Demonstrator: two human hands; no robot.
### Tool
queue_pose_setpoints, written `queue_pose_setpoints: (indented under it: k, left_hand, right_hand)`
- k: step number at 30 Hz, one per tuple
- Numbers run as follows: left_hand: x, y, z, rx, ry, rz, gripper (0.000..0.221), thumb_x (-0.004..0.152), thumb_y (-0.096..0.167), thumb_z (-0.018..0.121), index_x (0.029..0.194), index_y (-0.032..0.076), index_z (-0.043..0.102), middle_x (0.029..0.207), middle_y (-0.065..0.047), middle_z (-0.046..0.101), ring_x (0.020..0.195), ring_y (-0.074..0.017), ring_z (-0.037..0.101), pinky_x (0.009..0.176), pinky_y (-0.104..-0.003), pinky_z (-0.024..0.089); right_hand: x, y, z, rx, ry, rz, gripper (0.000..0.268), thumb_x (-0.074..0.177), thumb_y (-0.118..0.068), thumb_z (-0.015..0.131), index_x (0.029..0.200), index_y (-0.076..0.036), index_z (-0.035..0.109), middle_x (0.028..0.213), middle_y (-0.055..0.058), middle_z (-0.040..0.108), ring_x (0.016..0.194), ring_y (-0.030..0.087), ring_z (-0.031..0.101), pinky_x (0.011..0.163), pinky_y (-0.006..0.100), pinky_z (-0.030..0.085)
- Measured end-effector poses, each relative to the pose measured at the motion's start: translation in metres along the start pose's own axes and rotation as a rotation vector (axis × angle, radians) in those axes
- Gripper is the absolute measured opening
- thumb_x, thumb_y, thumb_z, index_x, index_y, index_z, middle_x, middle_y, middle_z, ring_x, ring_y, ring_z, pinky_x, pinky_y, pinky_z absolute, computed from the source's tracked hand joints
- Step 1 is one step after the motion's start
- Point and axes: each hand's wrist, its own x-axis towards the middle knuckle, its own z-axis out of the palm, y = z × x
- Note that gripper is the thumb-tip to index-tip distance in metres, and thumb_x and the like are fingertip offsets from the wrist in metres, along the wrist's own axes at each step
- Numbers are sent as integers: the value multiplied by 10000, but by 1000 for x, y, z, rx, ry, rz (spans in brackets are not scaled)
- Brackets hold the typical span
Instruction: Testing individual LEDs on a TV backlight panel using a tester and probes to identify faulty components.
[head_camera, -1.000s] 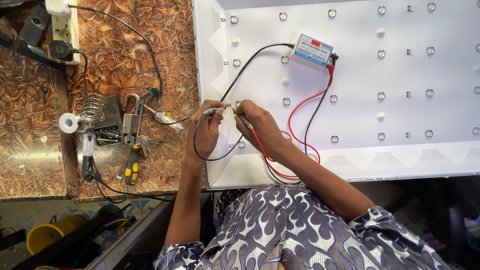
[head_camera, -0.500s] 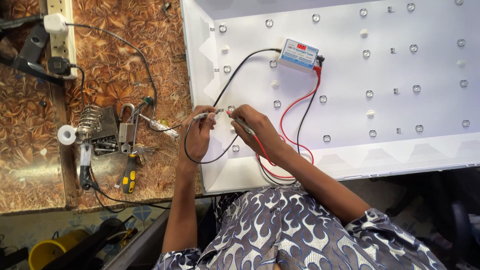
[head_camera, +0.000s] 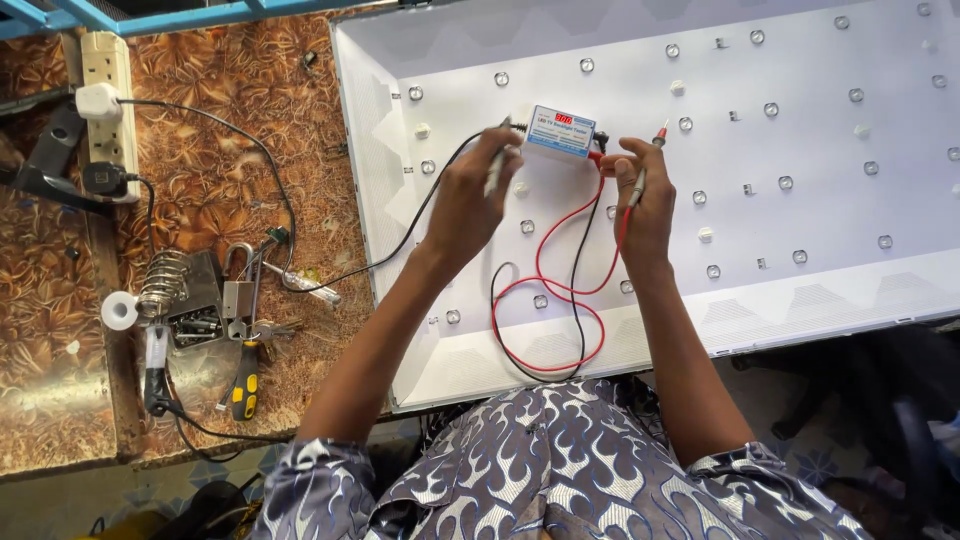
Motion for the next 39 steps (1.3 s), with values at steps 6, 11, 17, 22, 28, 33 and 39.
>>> queue_pose_setpoints:
  k: [6,11,17,22,28,33,39]
  left_hand:
    - [37,-70,67,216,-200,117,578,850,-61,785,1312,115,486,1149,-177,728,1076,-333,729,1018,-479,509]
    - [49,-103,86,184,-332,130,704,801,-23,826,1366,97,423,1232,-177,689,1155,-370,684,1071,-533,461]
    - [53,-87,74,132,-410,79,675,792,-115,791,1327,80,429,1212,-227,676,1167,-420,665,1041,-551,497]
    - [55,-88,75,125,-435,59,668,797,-142,778,1320,83,428,1205,-255,665,1198,-452,637,1021,-561,518]
    - [61,-93,78,176,-478,63,701,776,-136,806,1308,133,438,1213,-240,669,1199,-446,642,1009,-530,546]
    - [61,-92,80,250,-484,77,674,777,-127,812,1278,139,449,1197,-238,682,1194,-438,648,982,-515,566]
    - [63,-88,80,265,-480,76,659,777,-134,816,1266,132,461,1196,-241,683,1196,-440,648,988,-521,557]
  right_hand:
    - [0,29,3,-2,24,119,333,1107,-240,577,1363,-32,529,1208,264,675,1147,405,659,1021,525,468]
    - [-2,26,5,33,7,209,347,1102,-264,572,1352,-30,514,1253,286,649,1213,424,626,1060,533,442]
    - [0,29,7,80,10,232,319,1105,-261,560,1313,-22,518,1248,291,644,1219,413,623,1062,523,452]
    - [2,19,9,103,11,226,268,1112,-215,535,1284,-11,515,1250,318,629,1239,456,603,1064,542,451]
    - [2,21,16,50,56,220,160,1093,-163,558,1176,-28,537,1259,301,635,1233,459,611,1049,532,475]
    - [8,20,15,34,62,213,93,1079,-82,565,1120,-7,528,1209,302,658,1203,455,630,1014,503,506]
    - [4,9,19,58,84,227,59,1077,-77,555,1114,-41,526,1209,254,679,1199,415,647,1006,512,510]
